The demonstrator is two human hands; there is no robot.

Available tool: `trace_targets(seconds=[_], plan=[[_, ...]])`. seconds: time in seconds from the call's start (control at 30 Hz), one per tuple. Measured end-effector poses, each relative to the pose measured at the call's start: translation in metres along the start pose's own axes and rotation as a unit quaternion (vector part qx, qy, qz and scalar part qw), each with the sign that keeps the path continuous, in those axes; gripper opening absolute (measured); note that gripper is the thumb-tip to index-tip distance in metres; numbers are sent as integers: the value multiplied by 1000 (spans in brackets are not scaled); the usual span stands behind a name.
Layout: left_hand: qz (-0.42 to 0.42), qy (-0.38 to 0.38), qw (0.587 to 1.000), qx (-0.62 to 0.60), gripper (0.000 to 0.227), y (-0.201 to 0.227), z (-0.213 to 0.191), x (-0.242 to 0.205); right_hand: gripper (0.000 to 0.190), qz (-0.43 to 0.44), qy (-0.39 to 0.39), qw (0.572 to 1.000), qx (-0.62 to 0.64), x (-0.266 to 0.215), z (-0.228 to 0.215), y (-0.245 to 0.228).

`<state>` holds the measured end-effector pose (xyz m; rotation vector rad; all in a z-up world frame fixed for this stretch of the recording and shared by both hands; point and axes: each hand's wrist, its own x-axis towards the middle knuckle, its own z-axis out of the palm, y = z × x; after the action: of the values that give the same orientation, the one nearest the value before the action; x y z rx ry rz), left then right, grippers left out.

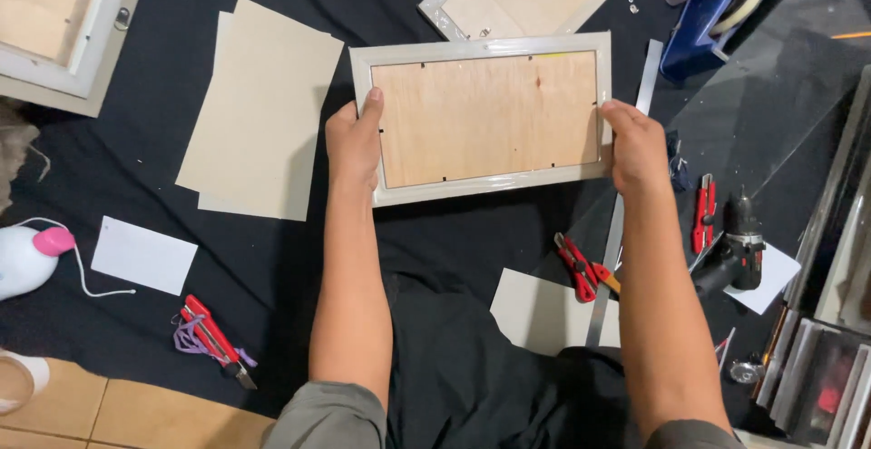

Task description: Assembling picture frames by inserting backings, securing metal tabs with a tool, and applying tape.

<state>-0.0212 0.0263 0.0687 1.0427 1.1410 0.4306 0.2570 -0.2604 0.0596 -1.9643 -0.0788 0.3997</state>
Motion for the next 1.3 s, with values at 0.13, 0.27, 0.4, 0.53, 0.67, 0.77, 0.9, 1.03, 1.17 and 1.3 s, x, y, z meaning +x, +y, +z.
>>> trace_targets(seconds=[0.13, 0.27, 0.4, 0.53, 0.67, 0.77, 0.9, 1.03, 1.17, 1.3], plan=[[16, 39, 995, -92, 57, 8, -6, -1, 49, 46, 24, 994, 99, 1, 13, -57], [26, 115, 986, -118, 57, 7, -3, 8, 129, 45, 110, 952, 284, -4, 42, -9], [25, 189, 961, -201, 62, 22, 9, 4, 38, 148, -87, 946, 273, -109, 173, -42], [16, 240, 925, -293, 60, 33, 12, 4, 25, 105, -135, 924, 342, -126, 241, -39], [5, 262, 897, -355, 57, 38, 2, 13, 26, 73, -134, 922, 356, -101, 268, -32], [7, 227, 897, -380, 62, 53, -3, 11, 23, 58, -154, 920, 355, -74, 281, -49], [-6, 133, 891, -433, 94, 38, -2, 22, 26, 34, -206, 925, 318, -22, 305, -87], [-39, 55, 872, -485, 82, 29, 9, 27, 30, 10, -247, 916, 315, 52, 347, -98], [-65, 53, 869, -488, 79, 25, 20, 29, 29, -3, -274, 914, 300, 111, 375, -97], [-98, 43, 853, -511, 71, 24, 27, 31, 25, -11, -236, 922, 307, 139, 394, -90]])
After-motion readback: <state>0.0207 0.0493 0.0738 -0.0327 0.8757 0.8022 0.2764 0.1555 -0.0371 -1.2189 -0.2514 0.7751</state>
